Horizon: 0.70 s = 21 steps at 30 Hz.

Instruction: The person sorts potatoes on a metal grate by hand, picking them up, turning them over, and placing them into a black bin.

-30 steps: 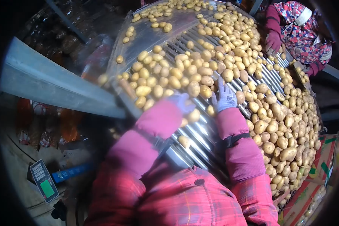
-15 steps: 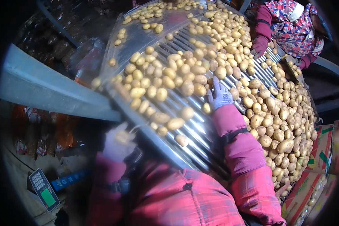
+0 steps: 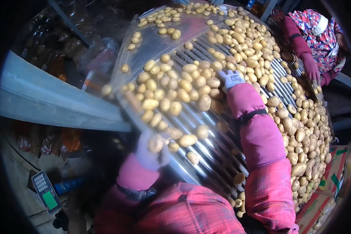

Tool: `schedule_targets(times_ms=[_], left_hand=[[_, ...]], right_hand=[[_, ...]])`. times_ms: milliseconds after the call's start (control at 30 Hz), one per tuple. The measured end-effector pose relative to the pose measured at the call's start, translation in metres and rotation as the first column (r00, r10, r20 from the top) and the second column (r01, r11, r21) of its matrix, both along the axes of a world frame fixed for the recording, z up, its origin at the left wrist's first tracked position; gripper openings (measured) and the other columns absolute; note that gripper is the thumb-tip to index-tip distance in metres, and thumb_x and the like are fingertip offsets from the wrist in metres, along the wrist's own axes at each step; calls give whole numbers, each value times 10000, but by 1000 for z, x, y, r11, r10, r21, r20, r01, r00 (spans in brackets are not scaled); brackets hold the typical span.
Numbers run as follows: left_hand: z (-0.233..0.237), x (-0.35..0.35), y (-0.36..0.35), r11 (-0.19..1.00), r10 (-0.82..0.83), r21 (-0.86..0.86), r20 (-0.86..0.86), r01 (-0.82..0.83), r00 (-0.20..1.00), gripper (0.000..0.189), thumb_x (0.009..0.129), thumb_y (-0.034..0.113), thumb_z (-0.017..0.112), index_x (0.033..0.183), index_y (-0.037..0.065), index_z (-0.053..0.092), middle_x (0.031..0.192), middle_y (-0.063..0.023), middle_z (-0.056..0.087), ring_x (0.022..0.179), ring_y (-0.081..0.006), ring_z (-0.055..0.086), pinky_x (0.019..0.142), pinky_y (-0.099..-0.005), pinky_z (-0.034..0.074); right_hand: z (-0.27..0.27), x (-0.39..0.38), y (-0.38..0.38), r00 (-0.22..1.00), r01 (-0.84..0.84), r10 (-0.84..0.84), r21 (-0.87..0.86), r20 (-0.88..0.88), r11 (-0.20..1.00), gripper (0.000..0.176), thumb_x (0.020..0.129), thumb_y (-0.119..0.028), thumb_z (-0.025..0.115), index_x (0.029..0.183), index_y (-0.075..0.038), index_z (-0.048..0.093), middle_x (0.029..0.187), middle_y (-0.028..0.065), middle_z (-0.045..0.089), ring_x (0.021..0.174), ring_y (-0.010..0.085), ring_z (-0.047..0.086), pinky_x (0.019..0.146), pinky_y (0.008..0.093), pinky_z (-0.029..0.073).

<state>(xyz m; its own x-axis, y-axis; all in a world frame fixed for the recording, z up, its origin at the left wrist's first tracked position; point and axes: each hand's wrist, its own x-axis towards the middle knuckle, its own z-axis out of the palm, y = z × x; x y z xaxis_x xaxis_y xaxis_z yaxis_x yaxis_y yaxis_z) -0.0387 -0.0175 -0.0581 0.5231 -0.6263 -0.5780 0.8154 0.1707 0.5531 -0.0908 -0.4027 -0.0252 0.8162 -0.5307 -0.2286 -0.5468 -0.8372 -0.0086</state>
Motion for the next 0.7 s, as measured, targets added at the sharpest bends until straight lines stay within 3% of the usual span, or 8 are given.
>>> schedule_targets(times_ms=[33,167,333,400,467,567,667,700], left_hand=[[3,-3,-9,999,-1,-40,-41,-1,999,277,858,13,564,1082,-18,404,970,-107,572,903,-165,564,814,-279,494],[6,-5,-20,995,8,-95,-36,-11,999,257,895,67,540,1095,-8,398,962,-93,578,909,-173,572,856,-288,487],[1,8,-28,636,-504,-758,-270,141,820,657,876,612,357,1121,59,613,1203,-131,582,1075,-297,552,922,-466,444],[9,9,-28,701,-459,-699,-293,140,838,655,878,611,347,1154,76,606,1270,-152,536,1171,-328,487,980,-493,389],[13,8,-32,760,-412,-637,-324,125,852,656,880,611,338,1187,94,599,1337,-172,490,1268,-359,422,1038,-520,335],[26,3,-42,717,-408,-694,-337,70,848,657,882,593,339,1236,82,549,1398,-177,414,1263,-342,435,1036,-506,350],[28,7,-46,823,-282,-560,-250,99,926,634,889,551,338,1219,40,516,1266,-154,511,1162,-311,509,996,-449,406],[7,12,-33,739,-261,-674,-318,-24,912,598,894,501,330,1202,13,487,1147,-135,541,1053,-291,547,955,-400,443]], right_hand=[[-1,-1,-1,995,95,-96,33,12,995,613,727,-198,651,1298,-289,446,1291,127,480,1198,372,428,988,468,386],[-8,-16,4,965,230,-243,133,97,964,669,684,-206,701,1296,-285,439,1268,142,469,1169,395,435,955,477,419],[-1,-36,12,958,218,-240,148,155,965,552,676,-181,696,1195,-233,518,1157,133,515,1125,344,467,924,462,417],[3,-51,24,904,194,-263,225,337,955,508,686,-186,694,1169,-207,537,1112,125,533,1083,328,487,903,447,426],[17,-65,56,764,71,-228,272,604,960,424,713,-184,683,1113,-111,562,1013,118,559,975,301,529,859,397,456],[23,-59,125,654,-447,39,345,755,825,357,693,-93,625,1047,-85,575,819,102,585,877,319,554,769,436,450],[49,-46,210,518,-614,187,210,835,761,399,685,-80,646,1075,-72,563,1075,153,532,980,350,531,827,428,447],[41,-42,233,487,-601,218,144,845,786,421,710,-123,658,1117,-86,558,1080,141,528,1032,355,513,849,434,438]])
